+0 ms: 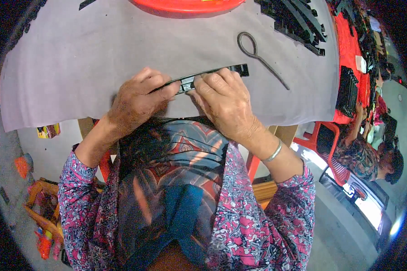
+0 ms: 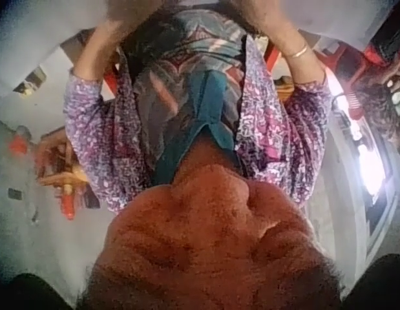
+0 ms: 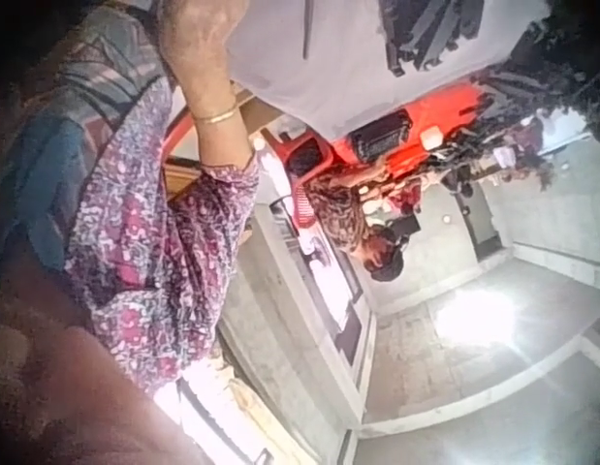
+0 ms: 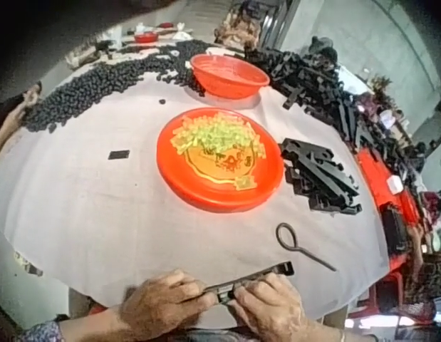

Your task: The person assembles plastic components by inserting small pieces into black plastic housings by hand and using a looped metal tool, then places the assembled parts on the table.

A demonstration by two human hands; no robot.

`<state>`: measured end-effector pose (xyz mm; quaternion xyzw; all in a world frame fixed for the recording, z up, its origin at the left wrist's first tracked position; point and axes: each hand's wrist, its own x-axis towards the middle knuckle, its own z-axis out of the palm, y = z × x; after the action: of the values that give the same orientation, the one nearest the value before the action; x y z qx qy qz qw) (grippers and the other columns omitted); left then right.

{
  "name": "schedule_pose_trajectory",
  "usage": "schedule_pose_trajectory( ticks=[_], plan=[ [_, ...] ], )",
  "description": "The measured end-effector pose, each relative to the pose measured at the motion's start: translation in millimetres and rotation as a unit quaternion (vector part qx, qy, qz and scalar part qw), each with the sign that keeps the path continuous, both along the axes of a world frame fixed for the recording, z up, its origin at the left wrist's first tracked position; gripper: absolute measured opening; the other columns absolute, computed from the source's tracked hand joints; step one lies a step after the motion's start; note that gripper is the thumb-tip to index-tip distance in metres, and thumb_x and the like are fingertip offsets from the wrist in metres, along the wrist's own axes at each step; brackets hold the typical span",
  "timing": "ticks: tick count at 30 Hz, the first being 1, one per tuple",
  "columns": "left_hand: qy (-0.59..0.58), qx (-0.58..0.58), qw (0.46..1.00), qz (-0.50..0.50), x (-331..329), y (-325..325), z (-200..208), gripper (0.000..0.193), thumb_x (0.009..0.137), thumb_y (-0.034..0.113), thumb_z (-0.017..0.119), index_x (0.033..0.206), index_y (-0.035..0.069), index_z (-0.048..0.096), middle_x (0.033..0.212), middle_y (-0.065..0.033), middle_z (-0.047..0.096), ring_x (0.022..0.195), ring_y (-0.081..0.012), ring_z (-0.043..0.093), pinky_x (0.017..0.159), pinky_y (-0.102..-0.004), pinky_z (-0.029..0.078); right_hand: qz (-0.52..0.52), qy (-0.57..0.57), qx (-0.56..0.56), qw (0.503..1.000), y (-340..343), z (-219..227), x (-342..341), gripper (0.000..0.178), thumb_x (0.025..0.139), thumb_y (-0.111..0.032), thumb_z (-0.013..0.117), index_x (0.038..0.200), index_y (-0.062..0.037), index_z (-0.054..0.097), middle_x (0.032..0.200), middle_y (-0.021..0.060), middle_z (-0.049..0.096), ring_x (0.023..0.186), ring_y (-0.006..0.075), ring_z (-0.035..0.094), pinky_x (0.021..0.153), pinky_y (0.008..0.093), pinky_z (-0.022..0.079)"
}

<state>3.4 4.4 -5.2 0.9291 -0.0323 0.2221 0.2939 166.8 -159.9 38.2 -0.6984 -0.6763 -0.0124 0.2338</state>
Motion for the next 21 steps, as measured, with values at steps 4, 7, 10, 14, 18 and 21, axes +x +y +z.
schedule_pose_trajectory(
  ticks=[4, 7, 10, 14, 18, 21],
  plan=[
    [-0.007, 0.005, 1.000, 0.007, -0.4, -1.4, 0.9, 0.038, 0.070, 0.005, 0.072, 0.107, 0.012, 0.067, 0.096, -0.0047, 0.059, 0.088, -0.0248, 0.059, 0.071, -0.0361, 0.052, 0.007, 0.015, -0.010, 1.000, -2.0, 1.3, -0.4, 0.026, 0.073, -0.009, 0.079, 0.095, -0.0020, 0.066, 0.088, 0.0075, 0.060, 0.080, 0.0251, 0.056, 0.069, 0.0372, 0.045],
    [0.002, 0.013, 1.000, 0.021, 0.4, -6.8, 8.2, 0.036, 0.071, 0.007, 0.072, 0.106, 0.012, 0.066, 0.098, -0.0050, 0.060, 0.088, -0.0259, 0.059, 0.072, -0.0381, 0.051, 0.011, 0.003, -0.012, 1.000, -4.0, 3.4, -2.0, 0.026, 0.074, -0.009, 0.078, 0.096, -0.0018, 0.066, 0.091, 0.0079, 0.059, 0.081, 0.0256, 0.056, 0.070, 0.0368, 0.045],
    [0.029, 0.032, 0.999, 0.024, 8.0, -9.6, 16.1, 0.032, 0.074, 0.010, 0.070, 0.106, 0.012, 0.066, 0.101, -0.0053, 0.061, 0.090, -0.0265, 0.060, 0.073, -0.0390, 0.050, -0.002, 0.003, -0.015, 1.000, -8.3, 0.7, -3.3, 0.026, 0.074, -0.007, 0.075, 0.098, -0.0022, 0.066, 0.097, 0.0085, 0.059, 0.085, 0.0257, 0.055, 0.073, 0.0367, 0.046],
    [0.065, 0.056, 0.996, 0.036, 17.4, -23.6, 24.4, 0.028, 0.079, 0.012, 0.064, 0.107, 0.012, 0.065, 0.103, -0.0057, 0.061, 0.092, -0.0266, 0.061, 0.074, -0.0390, 0.050, -0.007, 0.025, -0.031, 0.999, -10.9, 16.4, -0.4, 0.026, 0.075, -0.007, 0.073, 0.100, -0.0020, 0.066, 0.098, 0.0096, 0.062, 0.087, 0.0271, 0.056, 0.075, 0.0370, 0.047],
    [0.099, 0.059, 0.991, 0.064, 26.5, -36.5, 33.1, 0.028, 0.081, 0.010, 0.061, 0.108, 0.012, 0.065, 0.106, -0.0059, 0.061, 0.096, -0.0264, 0.062, 0.077, -0.0391, 0.050, -0.099, 0.122, 0.003, 0.988, -22.3, 20.0, 29.2, 0.021, 0.081, -0.011, 0.069, 0.100, -0.0025, 0.068, 0.097, 0.0132, 0.065, 0.086, 0.0300, 0.061, 0.076, 0.0386, 0.051],
    [0.099, 0.069, 0.987, 0.106, 27.7, -49.2, 29.8, 0.030, 0.083, 0.010, 0.059, 0.112, 0.012, 0.064, 0.111, -0.0075, 0.062, 0.100, -0.0275, 0.062, 0.082, -0.0396, 0.050, -0.205, 0.080, 0.026, 0.975, -26.4, 20.5, 63.3, 0.021, 0.084, -0.014, 0.069, 0.101, -0.0024, 0.069, 0.096, 0.0153, 0.066, 0.083, 0.0313, 0.063, 0.074, 0.0395, 0.053]
  ],
)
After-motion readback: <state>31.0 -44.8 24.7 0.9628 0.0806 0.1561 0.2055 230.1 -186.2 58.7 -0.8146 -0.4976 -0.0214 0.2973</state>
